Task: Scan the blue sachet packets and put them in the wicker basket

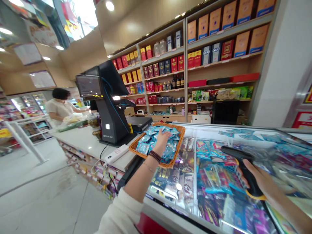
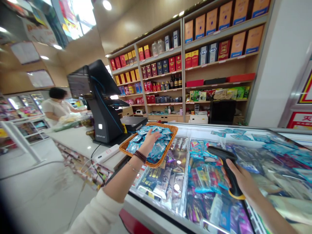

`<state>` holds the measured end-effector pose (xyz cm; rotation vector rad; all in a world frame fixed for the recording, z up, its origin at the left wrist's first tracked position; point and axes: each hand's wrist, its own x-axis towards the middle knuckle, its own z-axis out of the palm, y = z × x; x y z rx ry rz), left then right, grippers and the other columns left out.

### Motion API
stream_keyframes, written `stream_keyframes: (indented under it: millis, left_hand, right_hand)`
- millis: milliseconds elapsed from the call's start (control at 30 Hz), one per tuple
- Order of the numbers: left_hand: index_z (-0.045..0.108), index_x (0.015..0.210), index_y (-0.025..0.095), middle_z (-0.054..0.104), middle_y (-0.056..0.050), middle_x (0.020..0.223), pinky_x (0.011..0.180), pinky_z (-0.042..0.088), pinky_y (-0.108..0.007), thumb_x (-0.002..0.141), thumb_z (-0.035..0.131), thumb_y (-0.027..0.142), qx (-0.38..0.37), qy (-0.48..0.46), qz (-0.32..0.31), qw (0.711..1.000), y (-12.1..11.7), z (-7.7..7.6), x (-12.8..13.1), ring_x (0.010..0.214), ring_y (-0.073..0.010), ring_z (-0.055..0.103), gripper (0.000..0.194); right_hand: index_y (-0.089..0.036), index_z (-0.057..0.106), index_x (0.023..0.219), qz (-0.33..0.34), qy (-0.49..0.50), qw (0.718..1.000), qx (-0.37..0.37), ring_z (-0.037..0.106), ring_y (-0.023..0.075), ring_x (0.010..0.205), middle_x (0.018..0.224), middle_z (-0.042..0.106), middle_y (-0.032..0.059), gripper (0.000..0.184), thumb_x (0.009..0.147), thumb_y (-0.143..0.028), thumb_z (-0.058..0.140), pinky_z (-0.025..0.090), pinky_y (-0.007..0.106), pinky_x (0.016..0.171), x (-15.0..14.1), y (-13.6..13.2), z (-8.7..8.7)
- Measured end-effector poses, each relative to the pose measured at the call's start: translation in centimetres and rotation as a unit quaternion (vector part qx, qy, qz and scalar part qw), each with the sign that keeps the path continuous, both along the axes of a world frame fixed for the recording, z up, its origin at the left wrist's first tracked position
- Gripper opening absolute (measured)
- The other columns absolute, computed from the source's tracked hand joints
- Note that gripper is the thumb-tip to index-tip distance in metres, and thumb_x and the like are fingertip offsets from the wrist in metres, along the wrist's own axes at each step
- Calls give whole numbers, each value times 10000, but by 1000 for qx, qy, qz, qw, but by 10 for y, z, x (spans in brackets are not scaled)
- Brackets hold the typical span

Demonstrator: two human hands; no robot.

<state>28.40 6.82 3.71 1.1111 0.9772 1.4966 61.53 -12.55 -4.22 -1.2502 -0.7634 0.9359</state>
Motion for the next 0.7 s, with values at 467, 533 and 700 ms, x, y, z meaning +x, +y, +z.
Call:
stream_keyframes:
  millis: [467,533,700]
  left_hand:
    - [734,1358,190,671,-190,1525,1233,486,-494,873,834,290,136,248,-257,924,-32,-58,205,1436,-363,620,505]
    - [732,1370,191,656,-198,1546,1298,409,-502,876,819,312,173,296,-262,902,-22,-64,240,1513,-377,554,516]
    - [643,1506,238,496,-212,1701,1336,264,-625,878,800,496,179,421,-210,864,14,-62,324,1659,-434,327,697]
  right_hand:
    - [-243,601,784,-112,25,993,41,477,136,472,690,610,22,436,825,-628,802,359,294,417,85,-32,29]
    - [-242,597,780,-111,37,993,31,470,130,468,678,599,11,454,804,-635,823,373,281,410,93,-36,30]
    - [-225,693,918,-139,87,986,39,478,122,472,695,595,-7,526,775,-715,823,407,254,391,101,-36,31]
